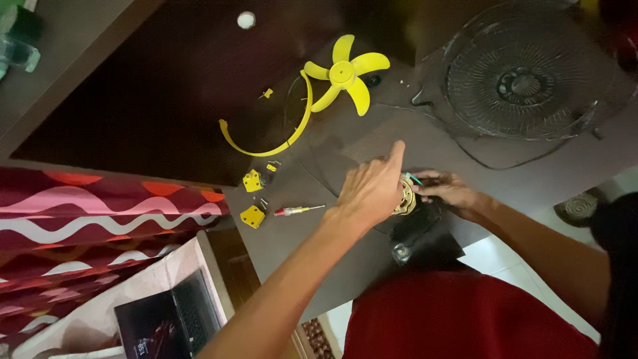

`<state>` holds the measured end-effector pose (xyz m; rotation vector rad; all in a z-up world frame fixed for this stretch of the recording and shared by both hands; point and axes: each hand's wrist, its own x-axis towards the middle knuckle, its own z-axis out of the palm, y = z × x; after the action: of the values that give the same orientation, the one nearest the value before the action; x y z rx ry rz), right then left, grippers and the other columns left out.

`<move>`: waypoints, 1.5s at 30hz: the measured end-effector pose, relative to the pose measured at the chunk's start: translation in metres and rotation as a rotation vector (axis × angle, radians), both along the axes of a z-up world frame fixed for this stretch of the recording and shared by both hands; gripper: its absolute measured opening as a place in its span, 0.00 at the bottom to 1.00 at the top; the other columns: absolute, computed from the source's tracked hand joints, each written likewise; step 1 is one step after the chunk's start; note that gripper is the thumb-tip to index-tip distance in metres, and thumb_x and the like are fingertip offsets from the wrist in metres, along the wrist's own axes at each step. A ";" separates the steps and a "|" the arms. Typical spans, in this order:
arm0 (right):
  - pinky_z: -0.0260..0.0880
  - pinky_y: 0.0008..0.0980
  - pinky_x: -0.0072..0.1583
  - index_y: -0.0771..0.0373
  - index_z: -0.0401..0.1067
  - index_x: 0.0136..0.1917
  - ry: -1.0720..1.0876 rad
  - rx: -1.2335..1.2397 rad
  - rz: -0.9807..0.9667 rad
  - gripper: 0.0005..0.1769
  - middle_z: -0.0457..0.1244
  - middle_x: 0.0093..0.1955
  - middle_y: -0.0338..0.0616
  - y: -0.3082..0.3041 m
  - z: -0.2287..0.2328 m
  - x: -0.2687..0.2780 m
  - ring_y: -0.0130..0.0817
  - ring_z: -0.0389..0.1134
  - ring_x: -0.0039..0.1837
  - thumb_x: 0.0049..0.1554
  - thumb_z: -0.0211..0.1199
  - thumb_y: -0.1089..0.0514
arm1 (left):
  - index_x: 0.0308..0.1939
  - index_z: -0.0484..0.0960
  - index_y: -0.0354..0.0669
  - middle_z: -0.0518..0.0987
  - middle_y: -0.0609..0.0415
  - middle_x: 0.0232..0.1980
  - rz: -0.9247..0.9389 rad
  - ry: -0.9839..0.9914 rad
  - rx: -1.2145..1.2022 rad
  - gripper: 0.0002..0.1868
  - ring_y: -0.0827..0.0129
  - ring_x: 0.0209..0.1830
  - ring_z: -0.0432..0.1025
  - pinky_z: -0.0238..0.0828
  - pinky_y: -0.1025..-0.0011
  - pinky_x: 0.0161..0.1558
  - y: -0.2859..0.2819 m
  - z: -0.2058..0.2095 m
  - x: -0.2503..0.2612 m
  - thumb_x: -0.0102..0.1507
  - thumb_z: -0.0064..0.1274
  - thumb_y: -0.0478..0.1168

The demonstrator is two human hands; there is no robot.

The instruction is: The person uses a screwdriver to remove and then reinstall screws on the motor housing of a disassembled electric fan. They manipulate the motor and wires while working on a table with fan parts laid out.

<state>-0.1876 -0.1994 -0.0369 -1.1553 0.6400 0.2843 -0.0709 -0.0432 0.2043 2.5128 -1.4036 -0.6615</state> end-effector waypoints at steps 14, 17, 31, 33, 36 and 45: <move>0.69 0.32 0.52 0.66 0.72 0.65 -0.004 -0.016 0.032 0.27 0.68 0.51 0.44 0.001 0.001 0.004 0.30 0.66 0.48 0.53 0.70 0.59 | 0.52 0.75 0.34 0.83 0.37 0.34 0.042 -0.069 0.070 0.20 0.45 0.37 0.80 0.77 0.51 0.42 0.007 -0.009 0.004 0.71 0.45 0.50; 0.70 0.32 0.52 0.65 0.71 0.65 -0.034 -0.005 0.022 0.27 0.68 0.51 0.45 0.001 -0.001 0.006 0.31 0.66 0.47 0.53 0.69 0.59 | 0.45 0.77 0.35 0.84 0.39 0.35 0.068 -0.135 0.040 0.19 0.45 0.38 0.80 0.76 0.50 0.42 0.010 -0.007 0.004 0.70 0.46 0.51; 0.69 0.30 0.50 0.67 0.73 0.63 -0.091 0.041 -0.008 0.25 0.68 0.51 0.44 0.005 -0.002 0.005 0.30 0.65 0.48 0.53 0.70 0.61 | 0.55 0.72 0.39 0.81 0.39 0.43 0.031 0.060 -0.185 0.14 0.41 0.42 0.78 0.73 0.46 0.43 0.023 -0.004 0.006 0.67 0.48 0.40; 0.69 0.31 0.50 0.68 0.73 0.63 -0.087 0.031 -0.005 0.25 0.68 0.51 0.44 0.004 -0.003 0.005 0.30 0.65 0.48 0.53 0.70 0.61 | 0.55 0.72 0.39 0.81 0.39 0.42 0.025 0.022 -0.151 0.14 0.41 0.41 0.78 0.72 0.46 0.41 0.024 -0.005 0.005 0.68 0.48 0.41; 0.69 0.31 0.50 0.68 0.72 0.63 -0.074 0.012 -0.035 0.26 0.68 0.50 0.46 0.005 -0.006 0.005 0.32 0.66 0.47 0.52 0.71 0.61 | 0.51 0.75 0.38 0.83 0.39 0.37 0.075 -0.030 -0.022 0.15 0.42 0.41 0.78 0.73 0.46 0.44 0.023 -0.007 0.005 0.70 0.48 0.47; 0.70 0.31 0.50 0.70 0.72 0.63 -0.073 0.015 -0.052 0.27 0.69 0.48 0.46 0.007 -0.002 0.004 0.32 0.67 0.47 0.51 0.72 0.62 | 0.41 0.80 0.40 0.84 0.42 0.36 0.129 -0.164 0.000 0.20 0.46 0.40 0.80 0.75 0.50 0.43 0.020 -0.014 0.001 0.69 0.50 0.55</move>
<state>-0.1840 -0.1928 -0.0392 -1.1278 0.6013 0.2017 -0.0702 -0.0229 0.1899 2.6823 -1.2758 -0.4409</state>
